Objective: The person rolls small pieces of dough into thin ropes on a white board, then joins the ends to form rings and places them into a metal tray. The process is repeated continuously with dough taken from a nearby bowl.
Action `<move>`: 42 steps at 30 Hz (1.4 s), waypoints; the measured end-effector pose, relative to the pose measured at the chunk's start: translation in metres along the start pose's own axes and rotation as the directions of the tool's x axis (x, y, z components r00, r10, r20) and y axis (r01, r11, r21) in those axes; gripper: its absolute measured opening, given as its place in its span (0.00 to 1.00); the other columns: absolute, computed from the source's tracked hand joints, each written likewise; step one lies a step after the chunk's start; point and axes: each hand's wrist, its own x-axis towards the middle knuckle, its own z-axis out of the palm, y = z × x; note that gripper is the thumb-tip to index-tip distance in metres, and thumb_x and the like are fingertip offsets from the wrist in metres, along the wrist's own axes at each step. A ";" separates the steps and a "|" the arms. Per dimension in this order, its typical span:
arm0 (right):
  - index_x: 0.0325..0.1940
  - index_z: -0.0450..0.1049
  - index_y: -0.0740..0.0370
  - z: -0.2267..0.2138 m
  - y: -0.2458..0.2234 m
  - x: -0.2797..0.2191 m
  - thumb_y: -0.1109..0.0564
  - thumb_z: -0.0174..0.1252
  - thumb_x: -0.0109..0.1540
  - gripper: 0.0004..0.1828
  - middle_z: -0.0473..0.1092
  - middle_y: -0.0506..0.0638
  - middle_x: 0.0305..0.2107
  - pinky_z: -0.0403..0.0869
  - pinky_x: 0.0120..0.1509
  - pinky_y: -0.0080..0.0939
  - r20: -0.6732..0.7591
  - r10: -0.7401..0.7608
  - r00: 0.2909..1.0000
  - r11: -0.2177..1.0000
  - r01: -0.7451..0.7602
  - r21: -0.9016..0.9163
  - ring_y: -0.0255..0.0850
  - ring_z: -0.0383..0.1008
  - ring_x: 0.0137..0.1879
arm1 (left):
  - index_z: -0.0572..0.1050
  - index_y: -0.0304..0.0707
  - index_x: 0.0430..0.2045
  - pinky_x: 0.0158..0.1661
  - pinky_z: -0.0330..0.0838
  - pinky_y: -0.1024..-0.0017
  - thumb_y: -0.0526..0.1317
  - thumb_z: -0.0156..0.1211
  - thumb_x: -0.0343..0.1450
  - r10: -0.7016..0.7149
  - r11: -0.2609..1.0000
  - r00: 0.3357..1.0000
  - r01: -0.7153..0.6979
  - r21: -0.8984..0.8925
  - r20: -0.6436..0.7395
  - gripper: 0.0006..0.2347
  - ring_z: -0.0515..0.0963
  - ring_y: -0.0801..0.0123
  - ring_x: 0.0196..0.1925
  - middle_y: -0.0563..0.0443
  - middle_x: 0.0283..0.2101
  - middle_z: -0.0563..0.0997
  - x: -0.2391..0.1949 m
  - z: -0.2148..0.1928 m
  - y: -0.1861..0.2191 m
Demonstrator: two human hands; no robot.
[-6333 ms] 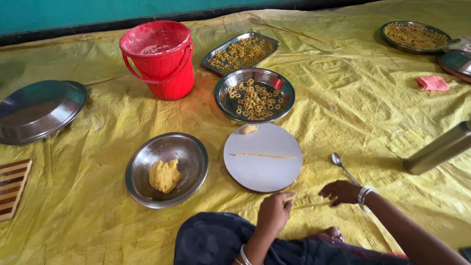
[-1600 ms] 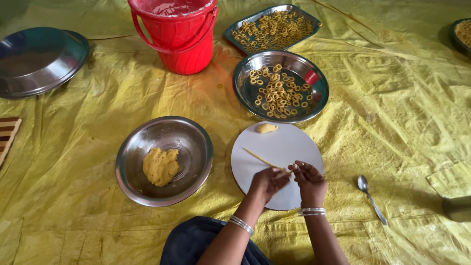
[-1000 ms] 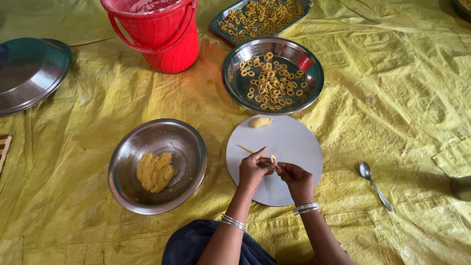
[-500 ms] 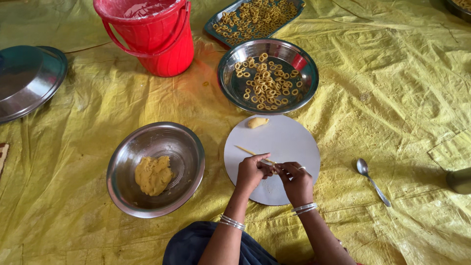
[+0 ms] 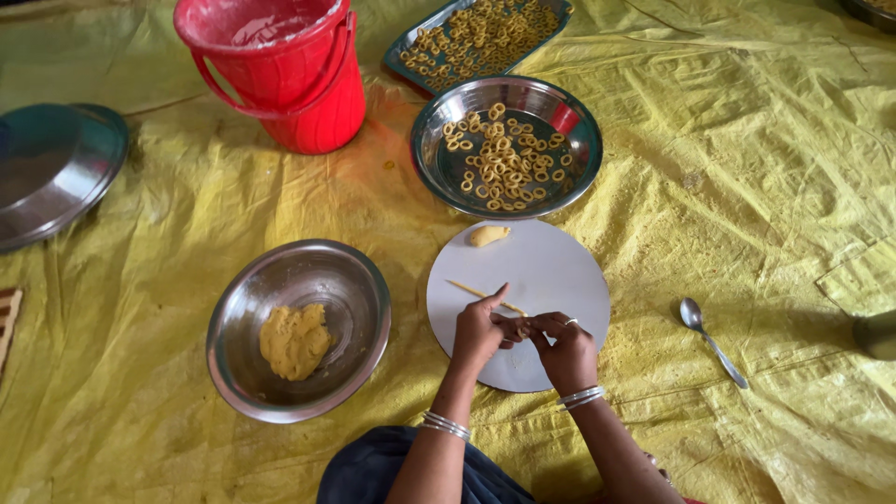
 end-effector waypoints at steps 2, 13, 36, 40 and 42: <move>0.37 0.85 0.54 -0.001 0.001 -0.001 0.56 0.69 0.56 0.06 0.82 0.46 0.35 0.80 0.38 0.36 0.017 0.035 0.999 0.999 -0.035 0.014 0.36 0.83 0.34 | 0.63 0.43 0.69 0.26 0.80 0.77 0.26 0.62 0.67 -0.022 0.999 1.000 0.022 0.041 0.002 0.32 0.85 0.74 0.27 0.46 0.31 0.87 0.002 0.001 -0.003; 0.42 0.85 0.50 -0.019 0.004 0.011 0.65 0.61 0.57 0.15 0.80 0.42 0.44 0.80 0.48 0.40 0.210 -0.200 0.957 0.980 0.197 0.038 0.40 0.81 0.45 | 0.45 0.38 0.74 0.26 0.79 0.76 0.27 0.65 0.65 -0.179 0.984 0.970 0.175 0.038 0.162 0.42 0.84 0.71 0.29 0.45 0.32 0.86 0.007 -0.010 -0.014; 0.51 0.78 0.69 0.012 0.078 0.014 0.58 0.59 0.65 0.13 0.80 0.55 0.38 0.83 0.46 0.38 0.351 0.538 0.766 0.543 -0.634 0.550 0.41 0.83 0.43 | 0.66 0.34 0.65 0.25 0.81 0.77 0.28 0.69 0.64 -0.201 0.977 0.970 0.209 -0.049 0.140 0.31 0.87 0.68 0.34 0.41 0.37 0.86 -0.002 -0.017 -0.003; 0.50 0.79 0.70 0.013 0.081 0.010 0.57 0.60 0.65 0.14 0.80 0.55 0.38 0.82 0.45 0.39 0.339 0.497 0.799 0.547 -0.592 0.592 0.40 0.82 0.42 | 0.66 0.34 0.63 0.24 0.78 0.77 0.27 0.68 0.64 -0.240 0.970 0.965 0.236 0.049 0.101 0.30 0.85 0.69 0.30 0.40 0.36 0.87 -0.005 -0.021 0.008; 0.50 0.79 0.71 0.014 0.083 0.011 0.58 0.61 0.64 0.15 0.80 0.55 0.38 0.82 0.45 0.39 0.332 0.477 0.813 0.535 -0.569 0.625 0.41 0.82 0.42 | 0.69 0.34 0.61 0.22 0.75 0.77 0.27 0.68 0.64 -0.209 0.974 0.976 0.202 0.104 0.062 0.28 0.82 0.68 0.26 0.40 0.33 0.87 0.001 -0.022 0.018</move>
